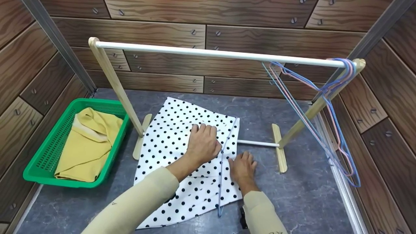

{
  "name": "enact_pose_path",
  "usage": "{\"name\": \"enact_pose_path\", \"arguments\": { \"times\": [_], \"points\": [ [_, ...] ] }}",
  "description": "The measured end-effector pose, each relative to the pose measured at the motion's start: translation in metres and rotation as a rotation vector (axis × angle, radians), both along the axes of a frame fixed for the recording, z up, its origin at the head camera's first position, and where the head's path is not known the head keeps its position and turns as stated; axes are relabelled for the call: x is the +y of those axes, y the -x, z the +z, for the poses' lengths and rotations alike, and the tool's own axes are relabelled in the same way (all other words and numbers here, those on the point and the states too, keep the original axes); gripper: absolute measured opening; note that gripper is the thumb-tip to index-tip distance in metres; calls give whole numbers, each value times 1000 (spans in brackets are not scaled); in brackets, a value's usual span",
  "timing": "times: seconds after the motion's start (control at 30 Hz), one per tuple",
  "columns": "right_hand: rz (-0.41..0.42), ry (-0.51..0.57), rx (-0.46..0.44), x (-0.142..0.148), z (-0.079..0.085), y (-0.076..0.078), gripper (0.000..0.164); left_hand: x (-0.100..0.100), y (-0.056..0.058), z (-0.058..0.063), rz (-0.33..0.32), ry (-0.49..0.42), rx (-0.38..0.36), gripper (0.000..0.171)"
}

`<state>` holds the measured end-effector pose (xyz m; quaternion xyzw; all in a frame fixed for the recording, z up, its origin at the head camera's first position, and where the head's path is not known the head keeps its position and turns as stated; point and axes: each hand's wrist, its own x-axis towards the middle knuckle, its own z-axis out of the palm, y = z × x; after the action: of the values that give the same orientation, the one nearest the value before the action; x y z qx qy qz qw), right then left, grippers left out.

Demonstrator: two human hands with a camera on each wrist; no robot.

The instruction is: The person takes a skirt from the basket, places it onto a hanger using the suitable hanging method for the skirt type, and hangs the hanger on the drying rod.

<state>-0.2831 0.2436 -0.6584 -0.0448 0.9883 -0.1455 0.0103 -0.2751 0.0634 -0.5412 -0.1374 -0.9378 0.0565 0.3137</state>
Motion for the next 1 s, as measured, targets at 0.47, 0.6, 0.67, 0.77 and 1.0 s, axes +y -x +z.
{"name": "enact_pose_path", "arguments": {
  "times": [0.47,0.6,0.67,0.77,1.0],
  "points": [
    [37,90,230,-1,10,-12,31,5,4,-4,-70,-156,271,38],
    [80,140,340,-2,9,-17,25,4,6,-7,-91,-194,287,37],
    [121,172,410,-2,9,-18,23,5,8,-7,-93,-206,292,37],
    [206,229,541,-2,9,-18,20,7,10,-7,-82,-219,301,36],
    [407,334,754,4,11,-17,18,13,14,-3,-78,-257,325,34]
  ]
}}
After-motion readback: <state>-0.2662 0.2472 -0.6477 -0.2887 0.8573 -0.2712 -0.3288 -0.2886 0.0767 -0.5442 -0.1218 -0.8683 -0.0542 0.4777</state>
